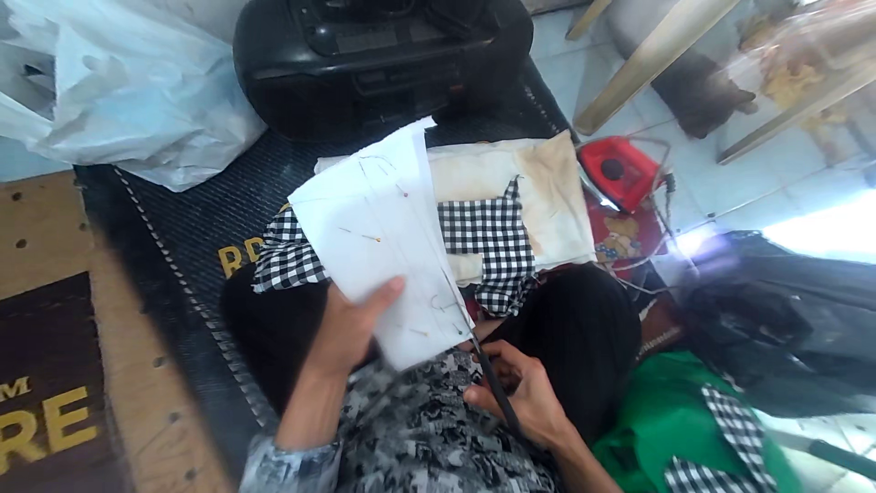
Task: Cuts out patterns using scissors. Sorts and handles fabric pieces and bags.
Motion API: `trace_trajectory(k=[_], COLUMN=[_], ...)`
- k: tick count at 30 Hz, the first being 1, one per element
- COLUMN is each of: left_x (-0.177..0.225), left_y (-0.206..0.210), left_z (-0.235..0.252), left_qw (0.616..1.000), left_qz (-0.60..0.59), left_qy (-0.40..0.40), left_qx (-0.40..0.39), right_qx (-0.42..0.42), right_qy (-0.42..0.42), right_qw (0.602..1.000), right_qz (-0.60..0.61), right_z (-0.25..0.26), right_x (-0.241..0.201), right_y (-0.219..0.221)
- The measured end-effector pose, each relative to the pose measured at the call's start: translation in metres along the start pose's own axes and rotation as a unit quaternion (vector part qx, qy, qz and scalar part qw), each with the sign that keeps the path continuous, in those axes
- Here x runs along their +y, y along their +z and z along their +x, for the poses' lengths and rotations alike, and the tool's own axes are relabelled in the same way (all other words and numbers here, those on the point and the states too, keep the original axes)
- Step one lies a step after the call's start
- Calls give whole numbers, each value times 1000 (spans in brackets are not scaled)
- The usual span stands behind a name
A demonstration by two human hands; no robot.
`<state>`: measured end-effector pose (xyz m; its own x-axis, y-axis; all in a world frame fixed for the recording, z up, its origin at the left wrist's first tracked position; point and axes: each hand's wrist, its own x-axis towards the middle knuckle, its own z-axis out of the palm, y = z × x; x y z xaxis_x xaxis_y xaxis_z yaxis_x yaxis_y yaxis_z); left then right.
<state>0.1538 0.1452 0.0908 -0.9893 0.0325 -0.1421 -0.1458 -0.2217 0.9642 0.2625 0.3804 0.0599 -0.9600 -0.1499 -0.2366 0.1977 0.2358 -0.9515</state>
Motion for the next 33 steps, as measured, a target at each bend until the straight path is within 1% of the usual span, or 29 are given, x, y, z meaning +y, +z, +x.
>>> trace_trajectory(k=[15, 20, 24, 28, 33], left_x=[-1, -1, 3, 5, 3], left_y=[1, -1, 1, 2, 2], left_z=[0, 1, -1, -1, -1], left_qw=[1000, 1000, 1000, 1000, 1000], left_qz=[2, 1, 5, 4, 2], left_qy=[-27, -16, -13, -2, -7], left_qx=[13, 5, -15, -12, -17], right_qx=[10, -3, -11, -3, 10], right_qy=[16, 26, 12, -4, -10], right_qw=[1000, 999, 999, 1000, 1000], right_qz=[17, 21, 31, 29, 27], right_z=[-3, 0, 8, 12, 9], right_x=[1, -3, -9, -12, -10], right_y=[4, 3, -1, 0, 2])
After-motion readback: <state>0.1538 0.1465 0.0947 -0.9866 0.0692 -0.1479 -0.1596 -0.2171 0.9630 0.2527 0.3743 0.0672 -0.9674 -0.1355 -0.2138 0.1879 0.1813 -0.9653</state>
